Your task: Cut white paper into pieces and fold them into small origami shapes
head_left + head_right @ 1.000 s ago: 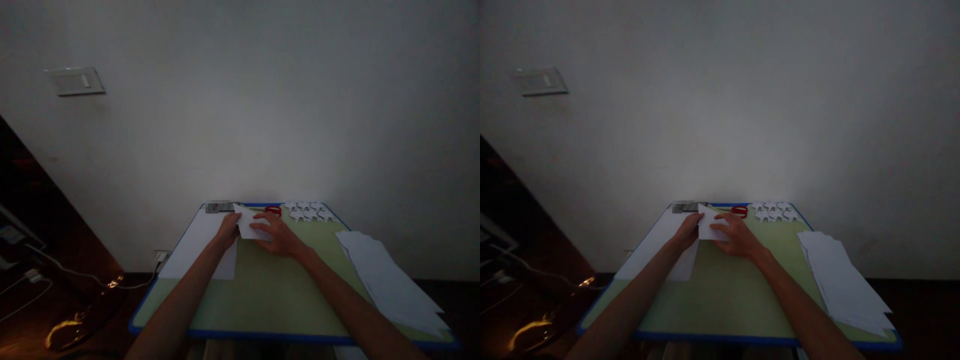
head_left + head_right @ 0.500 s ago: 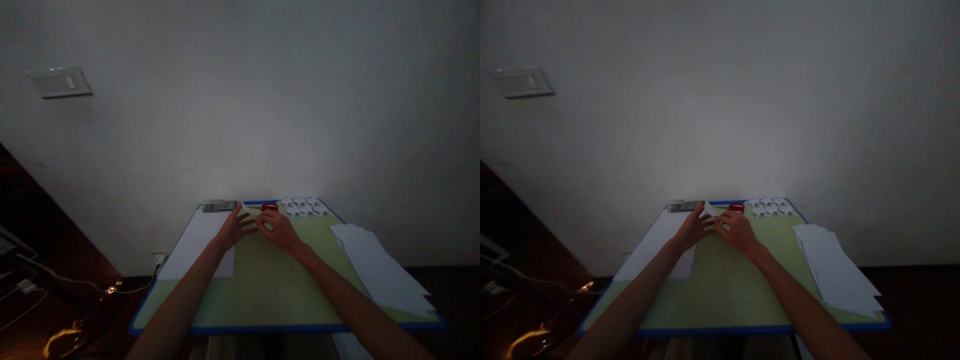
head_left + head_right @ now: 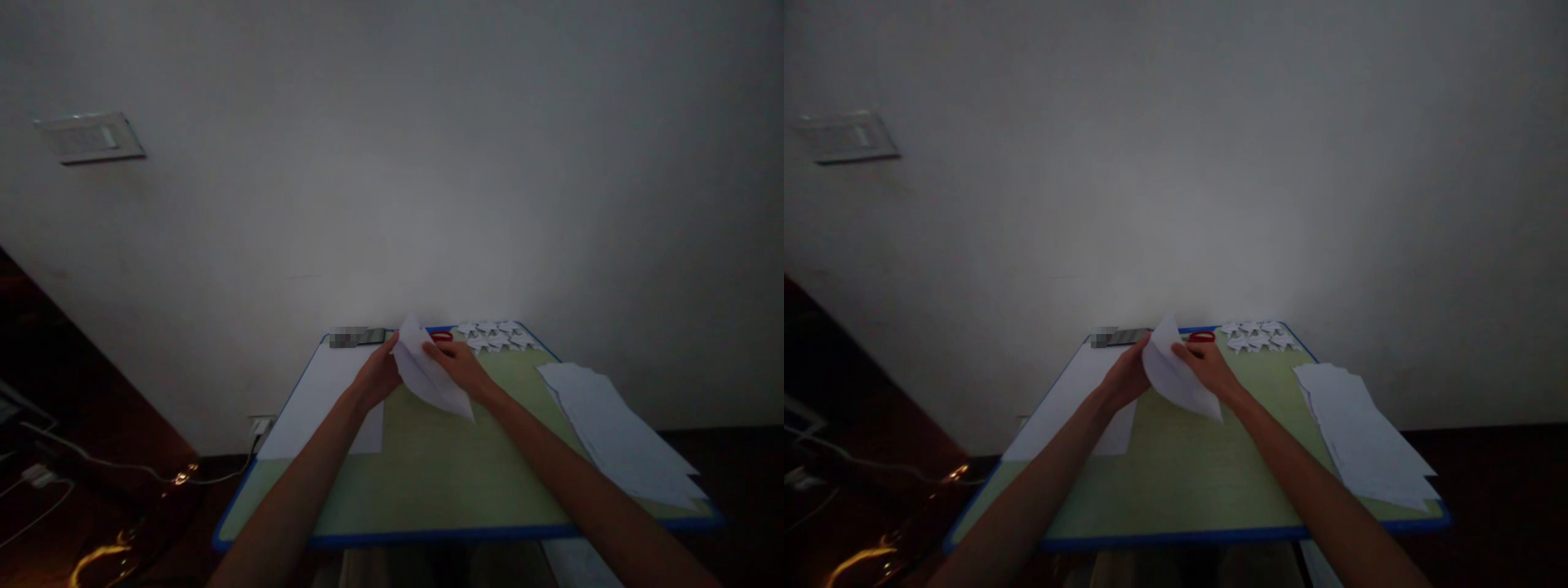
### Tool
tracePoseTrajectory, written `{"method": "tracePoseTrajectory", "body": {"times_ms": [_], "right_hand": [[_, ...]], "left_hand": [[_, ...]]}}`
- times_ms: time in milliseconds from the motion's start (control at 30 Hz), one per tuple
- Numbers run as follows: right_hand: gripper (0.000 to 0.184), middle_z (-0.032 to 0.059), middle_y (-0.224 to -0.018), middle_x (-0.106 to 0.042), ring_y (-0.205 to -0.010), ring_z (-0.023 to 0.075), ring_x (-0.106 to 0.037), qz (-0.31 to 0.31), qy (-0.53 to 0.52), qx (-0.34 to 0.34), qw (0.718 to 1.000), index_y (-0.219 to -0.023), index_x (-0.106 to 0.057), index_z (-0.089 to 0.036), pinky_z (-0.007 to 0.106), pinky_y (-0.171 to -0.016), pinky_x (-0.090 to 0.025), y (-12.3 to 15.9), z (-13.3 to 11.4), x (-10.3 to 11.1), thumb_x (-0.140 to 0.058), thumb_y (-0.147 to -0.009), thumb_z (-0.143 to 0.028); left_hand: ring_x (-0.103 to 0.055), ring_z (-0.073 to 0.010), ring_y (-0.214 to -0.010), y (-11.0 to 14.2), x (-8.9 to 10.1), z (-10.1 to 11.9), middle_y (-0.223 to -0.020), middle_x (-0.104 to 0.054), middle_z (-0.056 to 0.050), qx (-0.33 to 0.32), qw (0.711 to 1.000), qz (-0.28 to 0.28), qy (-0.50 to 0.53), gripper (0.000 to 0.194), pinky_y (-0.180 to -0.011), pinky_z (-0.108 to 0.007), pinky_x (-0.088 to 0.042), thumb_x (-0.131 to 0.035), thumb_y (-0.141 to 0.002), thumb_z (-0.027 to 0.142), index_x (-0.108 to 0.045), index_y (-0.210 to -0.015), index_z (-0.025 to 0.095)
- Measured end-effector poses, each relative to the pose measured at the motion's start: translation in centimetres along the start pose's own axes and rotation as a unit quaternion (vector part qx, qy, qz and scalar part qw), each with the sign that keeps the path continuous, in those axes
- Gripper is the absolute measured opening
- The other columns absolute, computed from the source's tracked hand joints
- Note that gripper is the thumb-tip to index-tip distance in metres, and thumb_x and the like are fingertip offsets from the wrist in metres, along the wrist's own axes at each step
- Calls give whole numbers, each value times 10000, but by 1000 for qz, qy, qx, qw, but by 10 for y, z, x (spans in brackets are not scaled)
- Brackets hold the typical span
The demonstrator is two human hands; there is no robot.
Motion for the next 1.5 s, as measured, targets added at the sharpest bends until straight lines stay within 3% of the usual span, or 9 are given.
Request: {"method": "tracePoseTrajectory", "body": {"times_ms": [133,300,433,533,800,1067,1200,1300,1500], "right_hand": [[596,11,-658,-691,-612,182,-596,31,-47,-35,998,-744,-775,-190,271,-522,-425,-5,4,11,-673,-809,-773],[592,36,-800,-733,-650,186,-647,101,-74,-78,989,-912,-762,-167,288,-556,-501,-13,23,47,-614,-903,-740],[366,69,-1137,-721,-937,215,-718,162,-53,-100,980,-1198,-681,-153,391,-810,-619,-17,42,82,-642,-1020,-470],[373,78,-1296,-677,-1112,286,-694,186,-29,-104,977,-1285,-657,-163,468,-929,-610,-18,50,95,-682,-1003,-406],[370,94,-1304,-674,-1106,264,-696,151,-49,-111,981,-1302,-646,-171,468,-927,-610,-17,52,87,-677,-1009,-396],[346,83,-1211,-703,-1001,224,-715,128,-123,-140,974,-1255,-660,-162,417,-853,-625,-17,48,83,-660,-1020,-416],[337,59,-1069,-736,-865,181,-722,129,-147,-136,971,-1164,-686,-153,361,-772,-623,-18,45,82,-629,-1034,-458],[367,43,-964,-747,-781,164,-718,118,-152,-129,973,-1093,-704,-149,334,-729,-613,-19,43,80,-590,-1047,-494],[345,85,-1220,-703,-1010,225,-716,89,-114,-128,981,-1261,-658,-163,422,-861,-625,-20,47,86,-664,-1019,-408]], "left_hand": [[-728,-340,-1126,0,-2,0,-1100,-792,-192,-1,1000,4,-23,512,-980,-419,-583,-670,-923,570,-736,-1155,118],[-768,-307,-978,-4,13,-4,-1046,-803,-190,-10,997,42,-63,361,-876,-406,-607,-832,-793,308,-743,-1080,108],[-772,-256,-843,-8,27,-4,-993,-818,-160,-28,993,73,-87,337,-779,-359,-612,-863,-733,227,-752,-1028,106],[-765,-239,-778,-8,30,-3,-974,-826,-145,-39,991,78,-100,381,-747,-352,-615,-877,-706,222,-757,-1050,113],[-768,-241,-848,-7,31,0,-1041,-818,-143,-62,985,100,-124,439,-803,-352,-598,-872,-726,286,-737,-1114,129],[-763,-238,-838,0,22,4,-1081,-816,-132,-50,984,84,-148,552,-703,-309,-572,-895,-669,272,-733,-1187,171],[-772,-257,-871,1,18,5,-1092,-816,-138,-42,985,78,-150,584,-713,-318,-583,-913,-612,245,-737,-1163,166],[-773,-248,-864,1,17,6,-1119,-810,-139,-51,985,86,-144,595,-701,-312,-587,-903,-673,312,-709,-1218,173],[-765,-223,-791,-1,24,8,-1048,-818,-127,-80,982,110,-134,588,-682,-297,-591,-915,-718,385,-708,-1224,168]]}}
Point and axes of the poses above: each hand's wrist, its own y-axis away from the middle knuckle, its own x-axis out of the back of the hand, z = x × y, the point moved 5 cm from there along -y, towards the middle knuckle
